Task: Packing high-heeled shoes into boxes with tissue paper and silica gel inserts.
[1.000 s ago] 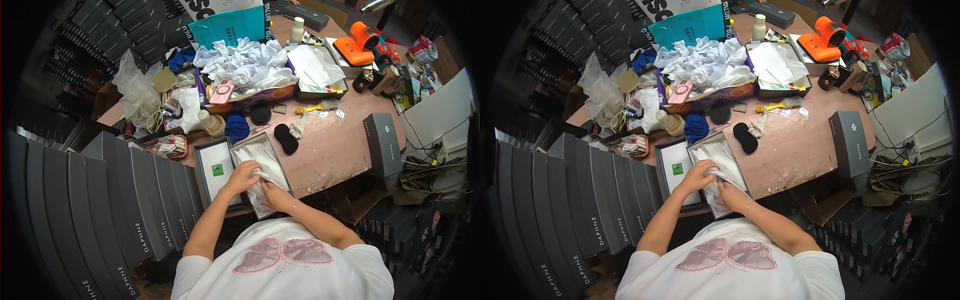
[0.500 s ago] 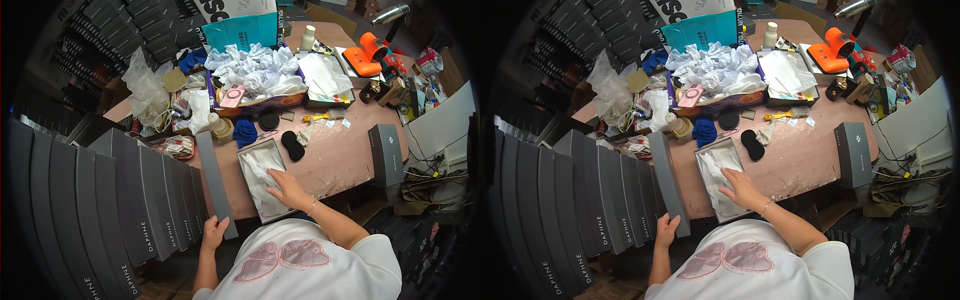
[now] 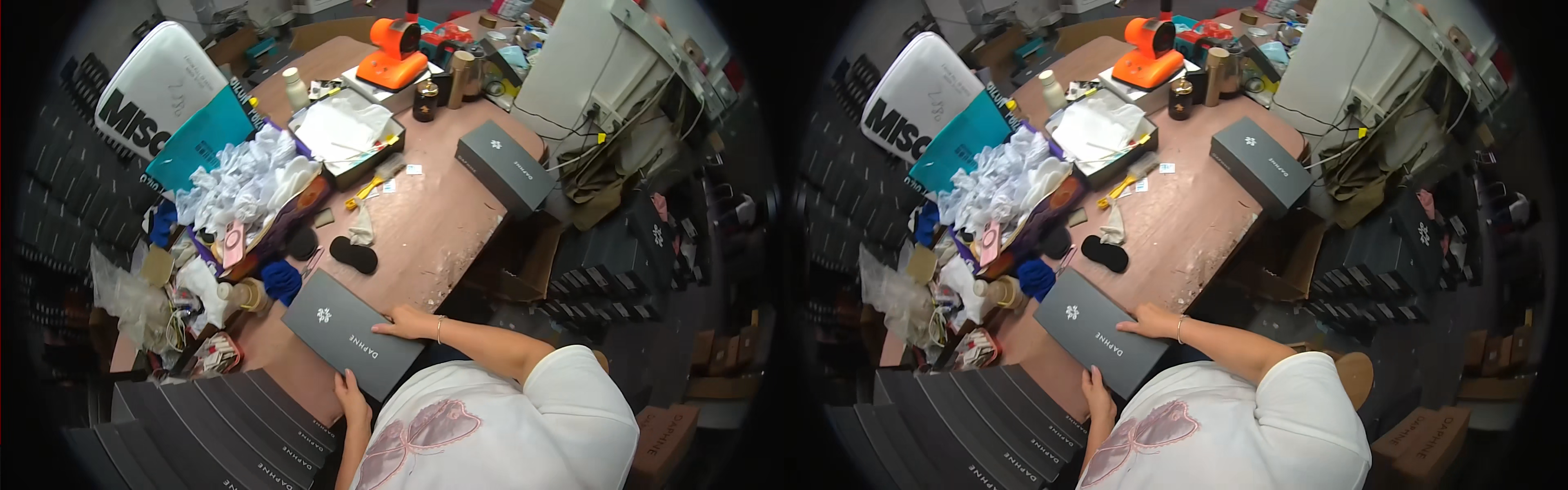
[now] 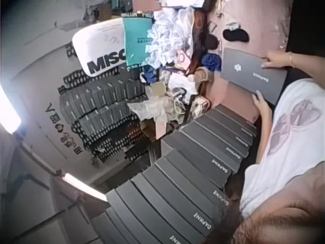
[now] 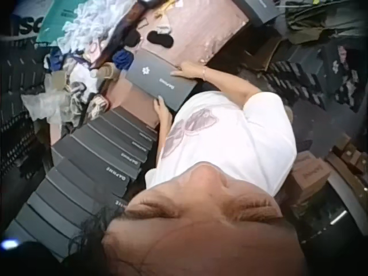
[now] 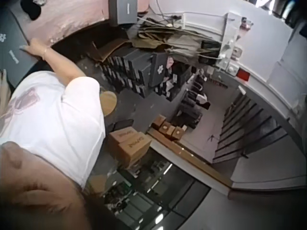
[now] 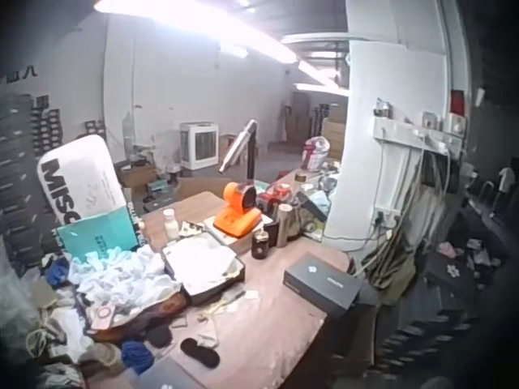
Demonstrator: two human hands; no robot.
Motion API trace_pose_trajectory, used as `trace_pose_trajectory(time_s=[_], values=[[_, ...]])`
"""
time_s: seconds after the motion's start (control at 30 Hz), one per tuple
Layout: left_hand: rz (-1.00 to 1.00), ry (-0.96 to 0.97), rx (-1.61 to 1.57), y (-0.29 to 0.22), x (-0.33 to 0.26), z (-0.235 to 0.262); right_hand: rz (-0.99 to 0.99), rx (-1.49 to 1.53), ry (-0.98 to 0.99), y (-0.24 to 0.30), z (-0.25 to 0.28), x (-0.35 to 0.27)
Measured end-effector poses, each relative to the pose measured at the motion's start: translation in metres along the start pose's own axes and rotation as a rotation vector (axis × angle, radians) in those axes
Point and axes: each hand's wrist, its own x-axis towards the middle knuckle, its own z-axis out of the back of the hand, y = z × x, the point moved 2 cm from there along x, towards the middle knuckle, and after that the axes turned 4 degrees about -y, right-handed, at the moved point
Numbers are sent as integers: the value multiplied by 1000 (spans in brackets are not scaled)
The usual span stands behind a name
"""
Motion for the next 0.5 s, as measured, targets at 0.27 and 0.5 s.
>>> trace_pose_trajectory(time_s=[0.27, 0.5], values=[[103, 38, 73, -31, -18, -22, 8, 140, -68, -11, -14, -17], [279, -87, 20, 26, -23, -26, 41, 217, 147, -61, -37, -13]])
